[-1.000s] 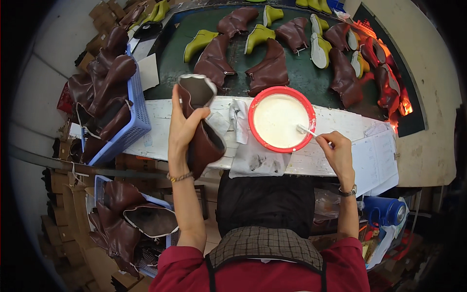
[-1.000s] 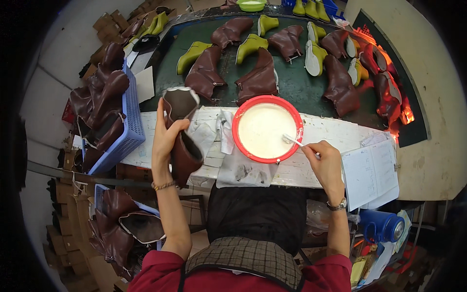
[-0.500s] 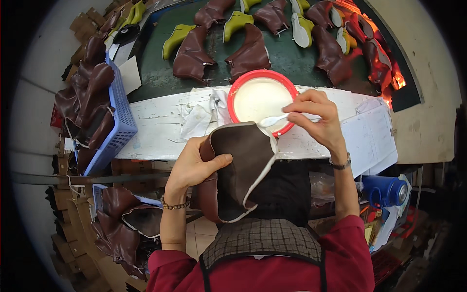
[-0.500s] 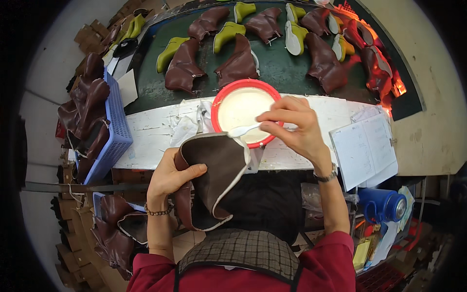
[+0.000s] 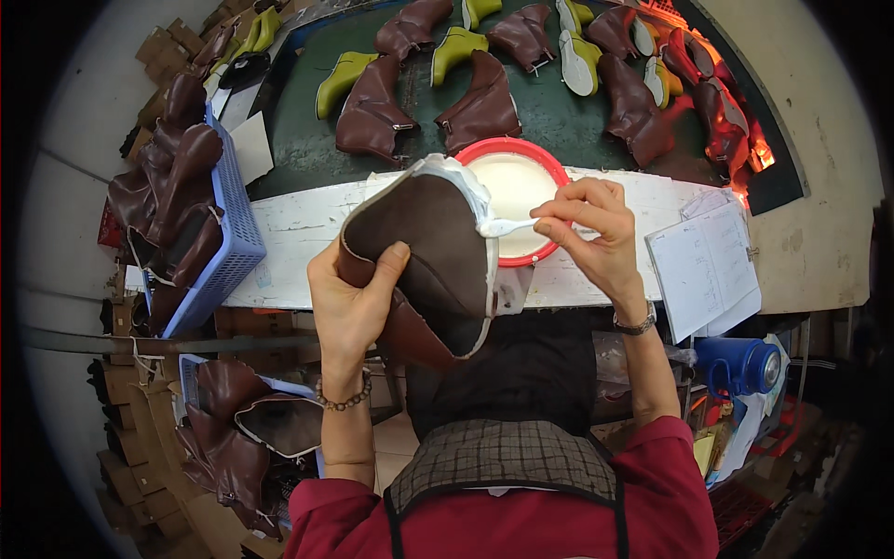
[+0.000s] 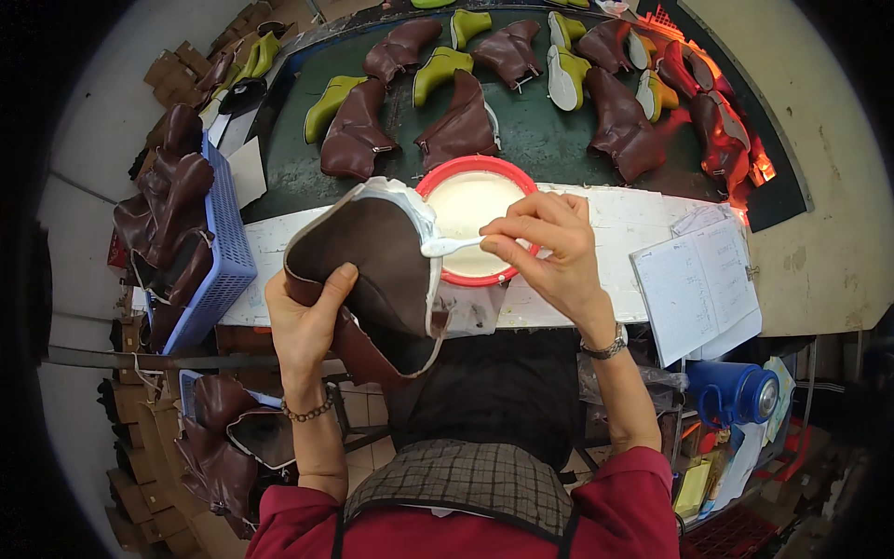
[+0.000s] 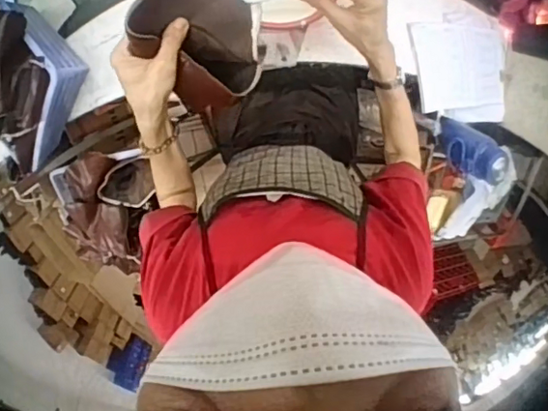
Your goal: The person applies a white adhesive to the inner edges of brown shoe uppers using a spoon. They repeatedly pick up shoe uppers from a blue basket, apply the glue along the seams, and place the treated uppers onto a green work surface. The person also wipes the spoon and work surface with a cloth during the process.
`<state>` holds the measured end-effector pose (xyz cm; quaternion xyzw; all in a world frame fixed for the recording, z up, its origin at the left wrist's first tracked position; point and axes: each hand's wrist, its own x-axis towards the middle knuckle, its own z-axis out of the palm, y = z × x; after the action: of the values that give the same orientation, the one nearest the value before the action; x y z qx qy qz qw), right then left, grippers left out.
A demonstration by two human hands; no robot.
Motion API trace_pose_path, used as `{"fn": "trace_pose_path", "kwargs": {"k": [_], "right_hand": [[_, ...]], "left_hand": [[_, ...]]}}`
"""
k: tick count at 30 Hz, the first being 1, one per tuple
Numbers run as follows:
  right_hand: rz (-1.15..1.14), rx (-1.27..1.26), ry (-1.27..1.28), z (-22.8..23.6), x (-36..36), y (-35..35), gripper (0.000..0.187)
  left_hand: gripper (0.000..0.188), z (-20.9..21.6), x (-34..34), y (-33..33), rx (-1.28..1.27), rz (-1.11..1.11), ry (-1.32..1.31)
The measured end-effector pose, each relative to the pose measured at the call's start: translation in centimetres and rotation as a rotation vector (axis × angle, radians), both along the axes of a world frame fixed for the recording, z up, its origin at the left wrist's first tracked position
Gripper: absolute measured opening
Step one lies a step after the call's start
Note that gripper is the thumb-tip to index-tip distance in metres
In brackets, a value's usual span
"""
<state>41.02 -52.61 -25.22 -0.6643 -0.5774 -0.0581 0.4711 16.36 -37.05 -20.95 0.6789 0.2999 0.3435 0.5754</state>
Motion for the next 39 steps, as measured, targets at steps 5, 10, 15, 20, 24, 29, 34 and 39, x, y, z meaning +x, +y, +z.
{"fn": "trace_pose_path", "kwargs": {"k": [5,10,15,20,24,29,34,39], "right_hand": [[0.028,-0.026,0.022,0.1,0.2,-0.2,0.014],[0.149,-0.055,-0.005,1.2,2.5,1.7,0.011],[0.36,-0.044,-0.064,2.8,2.6,4.9,0.012],[0.333,0.002,0.063,3.3,2.4,6.3,0.013],[-0.052,-0.205,0.006,1.4,4.3,2.2,0.015],[-0.299,-0.393,-0.058,-2.5,3.7,-1.7,0.014],[-0.301,-0.373,-0.216,-3.7,2.8,-2.1,0.013],[-0.315,-0.358,0.01,-4.0,2.2,-2.5,0.013]], "left_hand": [[0.029,-0.1,-0.3,1.8,-0.097,-0.1,0.018],[0.031,-0.3,-0.9,3.4,-0.294,-0.423,0.121],[0.034,-1.5,-0.6,3.9,-0.308,-0.639,0.23],[0.043,-0.7,-0.1,4.6,-0.213,-0.498,0.24],[0.057,-2.1,0.2,7.8,0.175,-0.062,0.224],[0.095,-8.8,0.8,9.7,0.331,0.156,0.209],[0.137,-9.6,-2.9,5.9,0.488,-0.006,0.643],[0.145,-10.2,-3.8,3.8,0.555,0.012,0.916]]}}
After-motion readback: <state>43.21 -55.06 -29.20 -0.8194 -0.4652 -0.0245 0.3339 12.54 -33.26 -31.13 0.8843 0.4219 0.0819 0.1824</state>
